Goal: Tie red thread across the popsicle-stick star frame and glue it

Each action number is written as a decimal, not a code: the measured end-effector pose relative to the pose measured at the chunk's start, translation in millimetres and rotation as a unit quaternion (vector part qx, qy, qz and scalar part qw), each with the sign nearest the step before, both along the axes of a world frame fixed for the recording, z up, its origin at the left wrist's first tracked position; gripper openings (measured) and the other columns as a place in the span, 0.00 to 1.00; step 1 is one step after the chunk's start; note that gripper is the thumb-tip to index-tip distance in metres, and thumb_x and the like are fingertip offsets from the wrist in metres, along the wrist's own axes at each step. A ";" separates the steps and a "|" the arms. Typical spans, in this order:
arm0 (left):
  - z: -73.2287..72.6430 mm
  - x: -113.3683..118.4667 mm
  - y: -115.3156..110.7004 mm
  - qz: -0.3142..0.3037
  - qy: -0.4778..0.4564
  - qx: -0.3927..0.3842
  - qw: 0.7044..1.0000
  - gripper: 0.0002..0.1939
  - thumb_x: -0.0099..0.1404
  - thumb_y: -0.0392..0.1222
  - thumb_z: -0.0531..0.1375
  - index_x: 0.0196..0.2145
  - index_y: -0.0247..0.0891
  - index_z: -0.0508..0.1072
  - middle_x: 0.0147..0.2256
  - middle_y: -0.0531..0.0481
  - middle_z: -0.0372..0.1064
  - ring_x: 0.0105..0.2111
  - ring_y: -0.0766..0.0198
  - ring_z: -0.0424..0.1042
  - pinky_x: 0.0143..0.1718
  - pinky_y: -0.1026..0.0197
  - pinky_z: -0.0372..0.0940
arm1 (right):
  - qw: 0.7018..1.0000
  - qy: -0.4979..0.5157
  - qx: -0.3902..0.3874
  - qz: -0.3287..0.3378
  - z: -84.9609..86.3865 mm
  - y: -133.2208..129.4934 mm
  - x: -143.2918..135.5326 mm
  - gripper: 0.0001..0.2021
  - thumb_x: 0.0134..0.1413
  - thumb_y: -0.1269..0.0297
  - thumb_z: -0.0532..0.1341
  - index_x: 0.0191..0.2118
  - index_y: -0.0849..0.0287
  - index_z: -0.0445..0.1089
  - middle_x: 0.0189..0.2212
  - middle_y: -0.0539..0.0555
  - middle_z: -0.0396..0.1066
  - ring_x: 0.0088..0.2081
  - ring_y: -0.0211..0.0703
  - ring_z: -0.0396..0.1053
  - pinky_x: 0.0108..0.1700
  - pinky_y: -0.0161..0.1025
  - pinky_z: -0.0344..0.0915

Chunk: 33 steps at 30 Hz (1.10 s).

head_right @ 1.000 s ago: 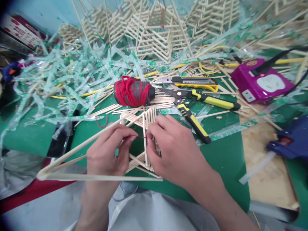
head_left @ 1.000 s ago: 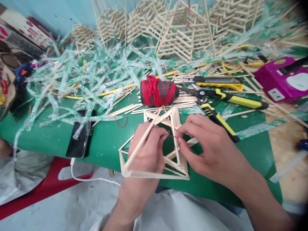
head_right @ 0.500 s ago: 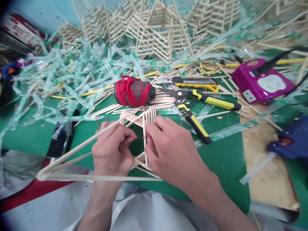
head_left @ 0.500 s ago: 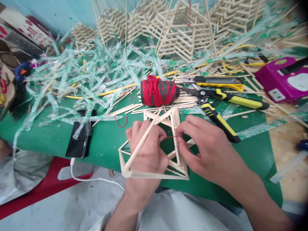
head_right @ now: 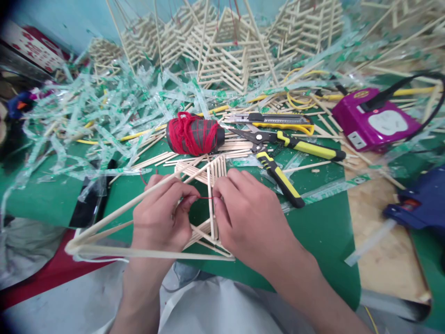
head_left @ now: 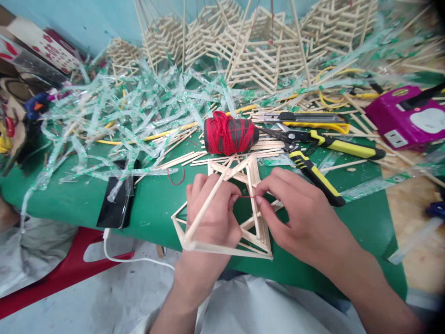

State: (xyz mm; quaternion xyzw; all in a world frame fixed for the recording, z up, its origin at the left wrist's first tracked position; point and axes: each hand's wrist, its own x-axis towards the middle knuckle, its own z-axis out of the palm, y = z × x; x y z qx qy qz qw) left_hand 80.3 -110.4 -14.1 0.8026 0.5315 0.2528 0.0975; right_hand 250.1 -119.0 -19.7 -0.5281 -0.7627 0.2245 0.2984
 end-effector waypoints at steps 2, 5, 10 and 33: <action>2.8 -1.6 -0.4 -0.009 0.007 -0.006 1.000 0.10 0.67 0.28 0.54 0.31 0.37 0.71 0.30 0.47 0.71 0.33 0.58 0.63 0.39 0.53 0.61 | 1.000 0.003 0.008 -0.003 0.2 -1.0 0.4 0.07 0.63 0.75 0.54 0.35 0.61 0.67 0.31 0.54 0.66 0.36 0.45 0.67 0.38 0.43 0.64; 5.9 -2.7 -1.4 -0.017 0.017 -0.003 1.000 0.10 0.69 0.29 0.54 0.33 0.37 0.73 0.32 0.46 0.73 0.34 0.58 0.66 0.43 0.51 0.63 | 1.000 0.003 0.016 0.003 2.0 -3.2 1.3 0.06 0.61 0.76 0.56 0.37 0.60 0.69 0.33 0.54 0.67 0.37 0.45 0.67 0.40 0.44 0.65; 8.3 -5.7 -2.1 -0.023 0.015 -0.009 1.000 0.13 0.68 0.26 0.56 0.46 0.36 0.74 0.35 0.47 0.73 0.37 0.57 0.67 0.45 0.51 0.66 | 1.000 0.003 0.010 -0.006 11.1 -15.3 14.8 0.11 0.60 0.75 0.58 0.47 0.59 0.68 0.41 0.56 0.66 0.41 0.44 0.69 0.41 0.40 0.67; -7.9 -27.4 12.2 -0.094 -0.070 0.015 0.993 0.08 0.70 0.35 0.58 0.41 0.45 0.76 0.37 0.51 0.75 0.38 0.59 0.72 0.40 0.57 0.65 | 0.886 -0.328 0.025 -0.328 -10.6 -115.4 186.9 0.25 0.58 0.65 0.58 0.61 0.63 0.60 0.53 0.70 0.68 0.54 0.69 0.68 0.52 0.61 0.68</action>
